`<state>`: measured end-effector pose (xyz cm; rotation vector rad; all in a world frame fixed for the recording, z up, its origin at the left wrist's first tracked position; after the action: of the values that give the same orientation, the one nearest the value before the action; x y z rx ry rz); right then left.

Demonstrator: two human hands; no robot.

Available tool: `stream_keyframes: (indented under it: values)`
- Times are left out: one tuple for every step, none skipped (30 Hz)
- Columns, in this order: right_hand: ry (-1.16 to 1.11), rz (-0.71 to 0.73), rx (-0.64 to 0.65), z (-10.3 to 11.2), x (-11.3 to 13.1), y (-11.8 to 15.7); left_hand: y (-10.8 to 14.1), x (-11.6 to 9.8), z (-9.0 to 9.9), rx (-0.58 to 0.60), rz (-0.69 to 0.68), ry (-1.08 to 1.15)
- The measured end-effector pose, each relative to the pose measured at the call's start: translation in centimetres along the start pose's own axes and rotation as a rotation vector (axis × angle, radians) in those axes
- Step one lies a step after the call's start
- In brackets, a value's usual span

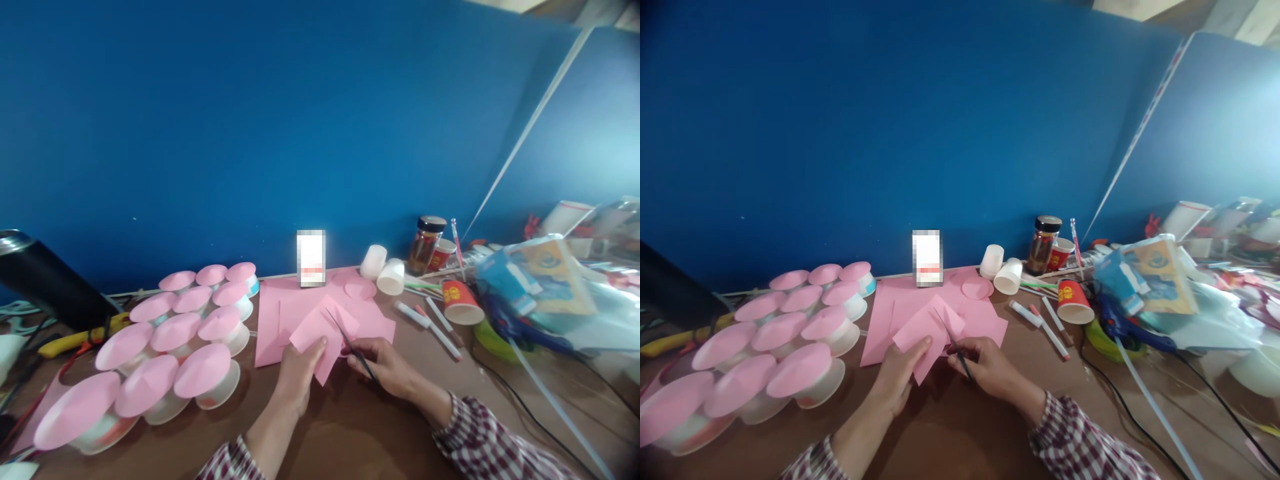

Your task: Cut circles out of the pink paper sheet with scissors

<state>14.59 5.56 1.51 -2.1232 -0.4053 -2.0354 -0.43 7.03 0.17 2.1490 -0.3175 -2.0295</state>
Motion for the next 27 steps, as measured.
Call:
stream_keyframes:
  values:
    - [0.009, 0.007, -0.003, 0.0, 0.1, 0.0, 0.1, -0.1, 0.0, 0.003, 0.006, 0.001]
    - [0.016, 0.011, -0.006, 0.0, 0.2, 0.0, 0.2, -0.3, -0.1, 0.007, 0.010, 0.002]
    - [0.020, 0.014, -0.010, 0.0, 0.2, 0.0, 0.2, -0.4, -0.1, 0.007, 0.016, 0.003]
    - [0.021, 0.014, -0.011, 0.0, 0.3, 0.1, 0.3, -0.5, -0.1, 0.003, 0.017, 0.006]
    - [0.019, 0.012, -0.013, 0.0, 0.3, 0.1, 0.3, -0.7, 0.0, -0.002, 0.017, 0.006]
    - [0.013, 0.006, -0.012, -0.1, 0.3, 0.0, 0.4, -0.7, 0.0, -0.006, 0.019, 0.004]
    - [0.005, 0.000, -0.011, -0.1, 0.2, 0.0, 0.4, -0.7, 0.0, -0.010, 0.024, 0.002]
    - [-0.002, -0.004, -0.009, -0.1, 0.2, 0.0, 0.4, -0.7, 0.0, -0.012, 0.028, 0.001]
    - [-0.008, -0.005, -0.008, -0.2, 0.3, 0.0, 0.3, -0.6, 0.0, -0.017, 0.033, 0.001]
    - [-0.014, -0.002, -0.007, -0.2, 0.3, 0.0, 0.3, -0.5, 0.1, -0.021, 0.038, 0.000]
    - [-0.019, 0.002, -0.004, -0.2, 0.3, 0.0, 0.3, -0.4, 0.1, -0.026, 0.044, -0.001]
    - [-0.025, 0.005, -0.003, -0.2, 0.3, 0.0, 0.3, -0.3, 0.1, -0.030, 0.044, 0.001]
    - [-0.034, 0.004, -0.003, -0.2, 0.2, 0.0, 0.3, -0.2, 0.0, -0.029, 0.041, 0.006]
    - [-0.044, -0.001, -0.005, -0.2, 0.1, 0.0, 0.4, -0.2, 0.0, -0.024, 0.031, 0.013]
    - [-0.055, -0.009, -0.009, -0.1, -0.1, 0.0, 0.4, -0.3, -0.2, -0.012, 0.018, 0.021]
    - [-0.065, -0.015, -0.014, -0.1, -0.2, 0.0, 0.4, -0.4, -0.3, 0.003, 0.002, 0.028]
    - [-0.073, -0.015, -0.019, -0.1, -0.2, 0.0, 0.5, -0.5, -0.4, 0.018, -0.010, 0.029]
    - [-0.077, -0.011, -0.024, -0.1, -0.2, 0.1, 0.5, -0.7, -0.5, 0.037, -0.018, 0.023]
    - [-0.080, -0.005, -0.027, -0.1, -0.2, 0.1, 0.5, -0.8, -0.6, 0.054, -0.021, 0.010]
    - [-0.083, 0.002, -0.032, -0.1, -0.1, 0.1, 0.6, -0.9, -0.6, 0.066, -0.022, -0.004]
    - [-0.090, 0.009, -0.038, -0.1, 0.0, 0.1, 0.6, -1.0, -0.7, 0.075, -0.018, -0.015]
    - [-0.099, 0.013, -0.043, -0.1, 0.0, 0.0, 0.7, -0.9, -0.7, 0.077, -0.007, -0.018]
    - [-0.109, 0.016, -0.046, -0.1, 0.1, 0.0, 0.8, -0.8, -0.7, 0.065, 0.006, -0.007]
    - [-0.118, 0.019, -0.048, -0.1, 0.1, 0.0, 0.9, -0.6, -0.8, 0.056, 0.030, 0.017]
    - [-0.125, 0.024, -0.048, -0.1, 0.0, 0.0, 1.1, -0.3, -0.9, 0.030, 0.049, 0.068]
    - [-0.130, 0.030, -0.050, -0.2, 0.0, 0.0, 1.2, 0.0, -0.8, -0.015, 0.065, 0.135]
    - [-0.136, 0.039, -0.054, -0.2, 0.0, 0.0, 1.4, 0.3, -1.1, -0.030, 0.073, 0.196]
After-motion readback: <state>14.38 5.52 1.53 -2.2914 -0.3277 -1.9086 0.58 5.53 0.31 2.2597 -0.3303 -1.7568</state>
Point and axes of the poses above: each hand's wrist, its own y-axis away from the middle knuckle, its own z-axis out of the back of the hand, x = y × z, the point moved 8 cm from there along -y, towards the middle knuckle, and after that the axes turned 15 degrees about -y, right-handed, at the moved point
